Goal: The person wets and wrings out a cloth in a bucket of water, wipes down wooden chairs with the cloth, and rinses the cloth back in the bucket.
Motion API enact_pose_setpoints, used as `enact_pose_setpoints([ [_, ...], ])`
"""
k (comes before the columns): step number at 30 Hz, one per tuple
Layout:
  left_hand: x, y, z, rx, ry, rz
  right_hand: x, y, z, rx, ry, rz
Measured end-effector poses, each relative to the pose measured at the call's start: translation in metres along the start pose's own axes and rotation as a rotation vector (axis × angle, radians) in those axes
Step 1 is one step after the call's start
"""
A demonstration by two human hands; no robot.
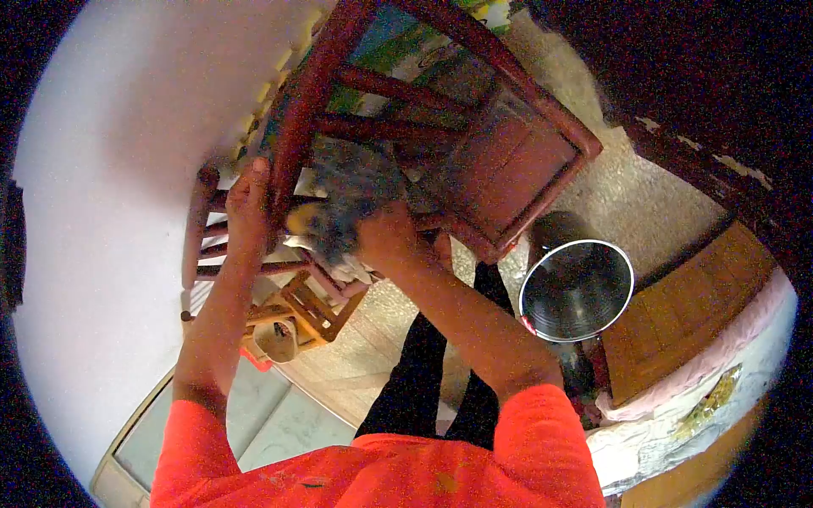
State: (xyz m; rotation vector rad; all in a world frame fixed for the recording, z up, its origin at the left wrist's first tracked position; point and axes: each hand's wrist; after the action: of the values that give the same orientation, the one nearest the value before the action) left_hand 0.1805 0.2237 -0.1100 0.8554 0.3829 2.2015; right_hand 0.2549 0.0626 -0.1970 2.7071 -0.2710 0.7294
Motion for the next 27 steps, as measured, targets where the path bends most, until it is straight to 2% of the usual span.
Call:
enact_pose_setpoints([
  [1,0.0,-0.001,-0.003,-0.058,-0.012,0.012,0.01,-0.015,-0.013,-0.072,0.214,-0.303],
  [2,0.0,-0.001,-0.004,-0.112,-0.024,0.021,0.0,-0.025,-0.01,-0.07,0.206,-0.3],
  [4,0.003,-0.001,0.0,-0.091,-0.068,0.008,-0.029,-0.044,0.006,0.021,0.179,0.447],
  [8,0.004,0.0,0.002,-0.049,-0.146,0.033,-0.026,-0.05,0.029,0.093,0.09,0.45],
  [10,-0.001,0.001,0.008,-0.064,-0.108,0.031,-0.046,-0.038,0.068,-0.285,0.24,0.139],
  [12,-0.003,0.003,0.011,-0.069,-0.075,0.036,-0.058,-0.028,0.143,-0.398,0.211,-0.072],
  [14,-0.001,0.003,0.011,-0.054,-0.157,0.039,-0.149,-0.053,0.251,-0.422,0.484,-0.054],
  [17,0.008,-0.001,0.005,0.055,-0.112,0.032,-0.036,-0.038,0.15,-0.612,0.254,-0.216],
  [18,0.005,0.001,0.006,0.064,-0.109,0.032,-0.048,-0.03,0.154,-0.613,0.256,-0.225],
  [20,-0.005,0.0,0.015,-0.017,-0.002,0.025,-0.066,-0.022,0.173,-0.512,0.048,0.01],
  [21,-0.005,0.001,0.02,0.025,-0.003,0.012,-0.06,-0.016,0.16,-0.509,0.053,0.014],
  [22,-0.003,0.0,0.019,0.016,0.001,0.011,-0.054,-0.001,0.145,-0.332,-0.239,0.217],
  [23,-0.001,-0.004,0.016,0.009,0.139,-0.046,-0.04,0.014,0.122,-0.142,-0.524,0.419],
  [25,0.0,-0.001,0.019,0.059,0.319,-0.125,0.026,0.047,0.031,-0.318,-0.661,0.154],
  [27,0.003,0.002,0.023,0.121,0.402,-0.165,-0.059,0.037,0.038,0.003,-0.393,0.004],
])
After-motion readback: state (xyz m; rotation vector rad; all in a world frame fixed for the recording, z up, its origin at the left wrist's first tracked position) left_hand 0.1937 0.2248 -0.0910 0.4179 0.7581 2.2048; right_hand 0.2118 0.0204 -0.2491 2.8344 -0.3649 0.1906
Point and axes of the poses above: each hand's wrist, its own y-axis away from the middle knuckle, its own x-axis out of the back of the hand, z = x × y, and after that the axes turned 10 degrees about -z, right-handed
